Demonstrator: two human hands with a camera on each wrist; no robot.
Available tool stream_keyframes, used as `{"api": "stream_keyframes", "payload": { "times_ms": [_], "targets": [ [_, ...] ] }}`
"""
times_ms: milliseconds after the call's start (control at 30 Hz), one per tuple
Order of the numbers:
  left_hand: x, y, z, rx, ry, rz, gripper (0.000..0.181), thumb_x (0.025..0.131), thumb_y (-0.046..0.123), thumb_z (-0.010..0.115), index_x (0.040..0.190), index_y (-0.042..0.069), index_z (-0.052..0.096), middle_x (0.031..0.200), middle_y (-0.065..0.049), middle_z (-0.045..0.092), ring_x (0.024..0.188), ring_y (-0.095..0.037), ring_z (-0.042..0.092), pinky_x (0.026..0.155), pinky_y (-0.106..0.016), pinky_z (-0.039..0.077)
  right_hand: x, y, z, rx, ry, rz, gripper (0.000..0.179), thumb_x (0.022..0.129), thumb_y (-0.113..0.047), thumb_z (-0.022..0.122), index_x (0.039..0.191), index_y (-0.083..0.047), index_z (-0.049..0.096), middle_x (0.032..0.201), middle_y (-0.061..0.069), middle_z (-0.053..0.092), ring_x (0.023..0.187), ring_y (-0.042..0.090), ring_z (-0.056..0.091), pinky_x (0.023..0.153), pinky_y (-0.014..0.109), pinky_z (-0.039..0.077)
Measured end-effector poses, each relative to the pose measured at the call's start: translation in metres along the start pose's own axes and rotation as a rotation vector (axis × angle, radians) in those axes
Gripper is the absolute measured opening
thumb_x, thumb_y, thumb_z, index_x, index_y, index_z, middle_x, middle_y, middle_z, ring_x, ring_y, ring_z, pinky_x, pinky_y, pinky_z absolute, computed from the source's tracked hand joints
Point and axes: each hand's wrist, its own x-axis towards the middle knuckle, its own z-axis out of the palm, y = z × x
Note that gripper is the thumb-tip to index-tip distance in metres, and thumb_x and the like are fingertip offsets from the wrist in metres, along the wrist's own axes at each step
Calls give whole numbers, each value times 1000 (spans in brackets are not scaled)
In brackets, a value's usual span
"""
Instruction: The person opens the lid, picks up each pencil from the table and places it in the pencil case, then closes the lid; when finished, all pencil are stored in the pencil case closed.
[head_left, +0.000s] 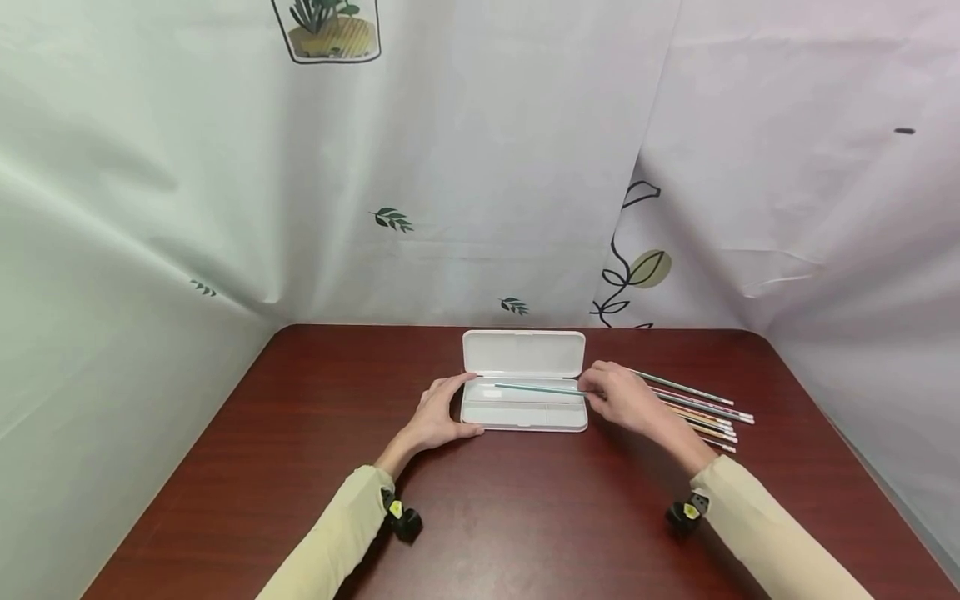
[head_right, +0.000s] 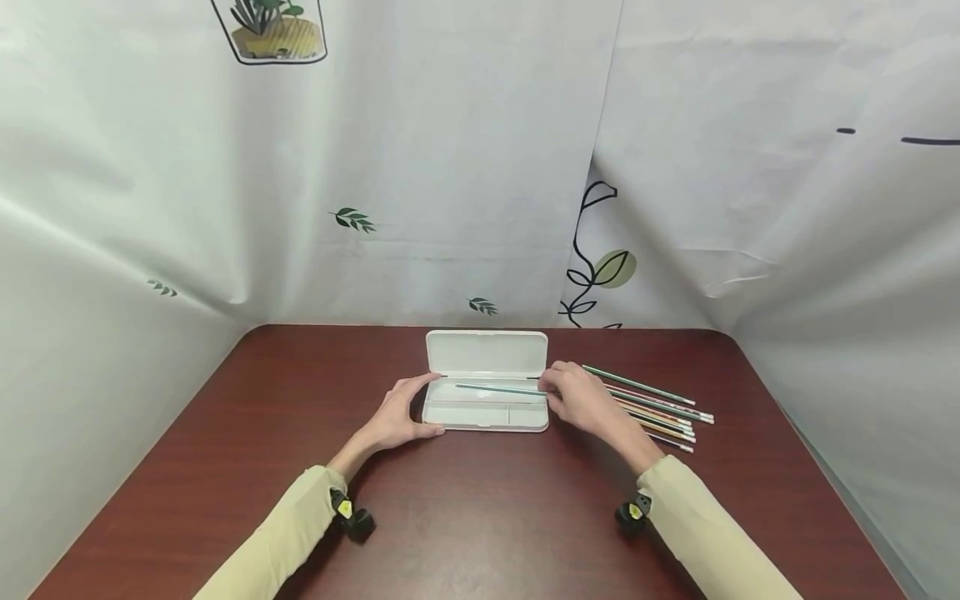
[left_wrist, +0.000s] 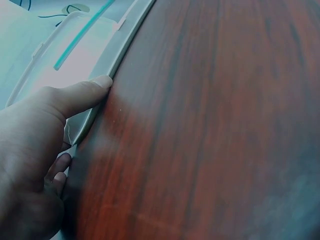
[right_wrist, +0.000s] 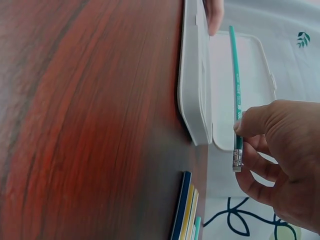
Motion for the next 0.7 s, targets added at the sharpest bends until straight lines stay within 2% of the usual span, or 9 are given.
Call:
{"api": "stream_keyframes", "payload": {
  "times_ms": [300,700],
  "targets": [
    [0,0,1,4,14,13,86,72,31,88,147,12,48,144,-11,51,132,-33,39,104,-57,27,11,-5,5,23,-33,-14,16,81,6,69,87,-8,68,84,0,60,75,18,55,65,37,48],
    [-2,2,1,-8,11,10,86,72,29,89,147,12,48,144,-11,51,132,-32,39,103,-56,27,19,-12,13,20,-98,10,13,83,4,71,87,-9,70,85,-3,59,78,18,55,66,35,48]
  ]
}}
